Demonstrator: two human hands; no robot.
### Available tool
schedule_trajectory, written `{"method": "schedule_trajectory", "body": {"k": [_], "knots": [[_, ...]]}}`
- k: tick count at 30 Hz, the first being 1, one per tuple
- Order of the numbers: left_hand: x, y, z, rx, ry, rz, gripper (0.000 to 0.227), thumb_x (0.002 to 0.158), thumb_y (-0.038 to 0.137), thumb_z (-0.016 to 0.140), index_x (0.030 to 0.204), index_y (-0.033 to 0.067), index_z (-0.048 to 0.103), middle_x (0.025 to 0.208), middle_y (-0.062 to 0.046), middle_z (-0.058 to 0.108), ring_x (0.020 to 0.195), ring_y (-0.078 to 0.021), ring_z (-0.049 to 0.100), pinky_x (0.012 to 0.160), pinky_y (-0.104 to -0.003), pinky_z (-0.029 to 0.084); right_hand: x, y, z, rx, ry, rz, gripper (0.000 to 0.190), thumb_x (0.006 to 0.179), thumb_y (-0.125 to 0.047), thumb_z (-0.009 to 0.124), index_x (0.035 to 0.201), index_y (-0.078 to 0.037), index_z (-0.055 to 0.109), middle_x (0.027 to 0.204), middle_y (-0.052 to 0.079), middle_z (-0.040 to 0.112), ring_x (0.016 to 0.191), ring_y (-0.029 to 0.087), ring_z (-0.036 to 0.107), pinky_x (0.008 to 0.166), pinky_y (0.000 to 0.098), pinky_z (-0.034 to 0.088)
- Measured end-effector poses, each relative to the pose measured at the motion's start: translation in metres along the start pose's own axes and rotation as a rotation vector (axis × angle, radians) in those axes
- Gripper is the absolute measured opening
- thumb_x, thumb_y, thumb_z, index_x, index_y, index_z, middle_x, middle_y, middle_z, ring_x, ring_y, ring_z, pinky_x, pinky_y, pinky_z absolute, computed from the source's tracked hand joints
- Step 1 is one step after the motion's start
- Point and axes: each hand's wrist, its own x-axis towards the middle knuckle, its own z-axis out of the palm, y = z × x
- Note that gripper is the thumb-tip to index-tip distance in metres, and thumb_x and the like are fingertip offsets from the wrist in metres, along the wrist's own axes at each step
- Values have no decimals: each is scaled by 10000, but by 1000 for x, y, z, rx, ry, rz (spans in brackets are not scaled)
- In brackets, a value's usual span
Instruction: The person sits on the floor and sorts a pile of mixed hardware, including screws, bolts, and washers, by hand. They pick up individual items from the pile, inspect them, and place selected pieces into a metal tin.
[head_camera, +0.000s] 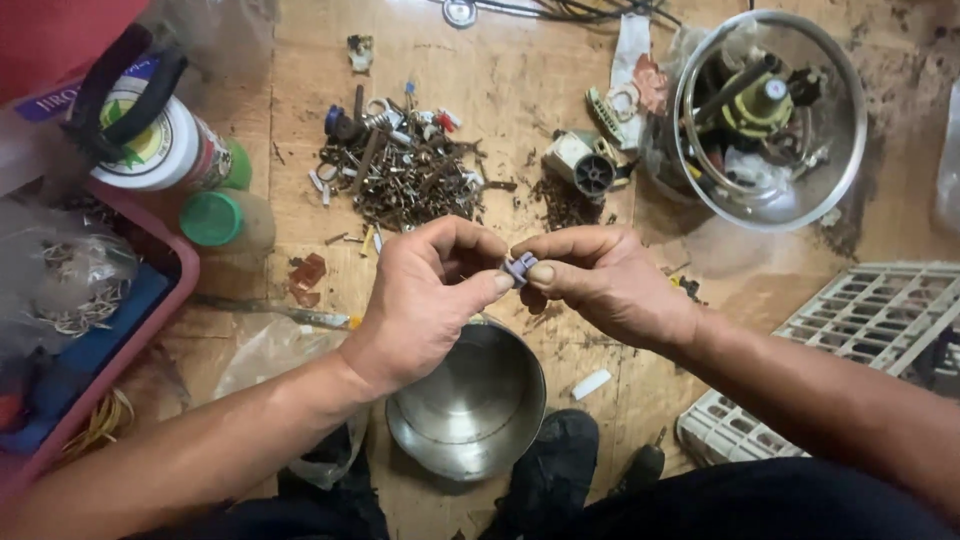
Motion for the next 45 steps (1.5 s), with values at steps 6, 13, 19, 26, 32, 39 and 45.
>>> {"method": "schedule_trajectory", "body": {"k": [6, 13, 19, 26, 32, 39, 45], "knots": [[-5, -11, -3, -12, -28, -17, 292, 895, -131, 833, 1171, -35, 816, 938, -160, 806, 842, -213, 834, 694, -326, 727, -16, -23, 19, -127, -21, -16, 348, 897, 54, 917, 1228, 121, 835, 992, 309, 854, 845, 336, 847, 737, 467, 745], [-13, -22, -3, -77, -123, -44, 331, 875, -164, 808, 1191, -66, 814, 956, -201, 808, 841, -230, 847, 698, -386, 763, -27, -39, 30, -428, -81, -186, 248, 932, -2, 933, 1168, 51, 877, 1008, 214, 840, 898, 255, 820, 766, 409, 739], [-16, -31, -2, -321, -211, -184, 366, 853, -170, 827, 1214, -142, 778, 1007, -270, 789, 835, -360, 872, 696, -509, 789, -38, -42, 26, -654, -106, -249, 207, 952, -95, 942, 1157, -89, 918, 983, 120, 860, 906, 204, 780, 817, 376, 674], [-38, -42, -9, -261, -275, -361, 326, 879, -153, 832, 1197, -160, 758, 959, -285, 797, 730, -393, 860, 586, -515, 761, -47, -15, 17, -777, -329, -280, 148, 1001, -110, 884, 1140, -128, 932, 935, 124, 880, 827, 243, 829, 753, 384, 709], [-56, -63, -15, -151, -383, -566, 327, 892, -90, 790, 1198, -201, 755, 939, -293, 764, 643, -368, 829, 545, -491, 738, -54, -6, 19, -884, -540, -309, 135, 1006, -81, 848, 1135, -82, 886, 903, 125, 846, 810, 271, 835, 716, 397, 706], [-61, -82, -29, 707, -667, -410, 267, 832, 188, 823, 1077, 117, 902, 852, -88, 837, 751, -256, 845, 628, -411, 664, -45, 2, -8, -1047, -463, -191, 101, 1028, -137, 846, 1086, -73, 899, 835, 126, 827, 733, 249, 818, 688, 367, 693], [-66, -79, -23, 899, -803, -631, 125, 1028, 164, 840, 1044, 177, 717, 1041, 16, 714, 925, -144, 638, 809, -330, 493, -21, 8, -51, -1342, -92, -228, 116, 1057, -76, 867, 1153, -14, 887, 943, 162, 875, 755, 210, 846, 647, 252, 759]]}}
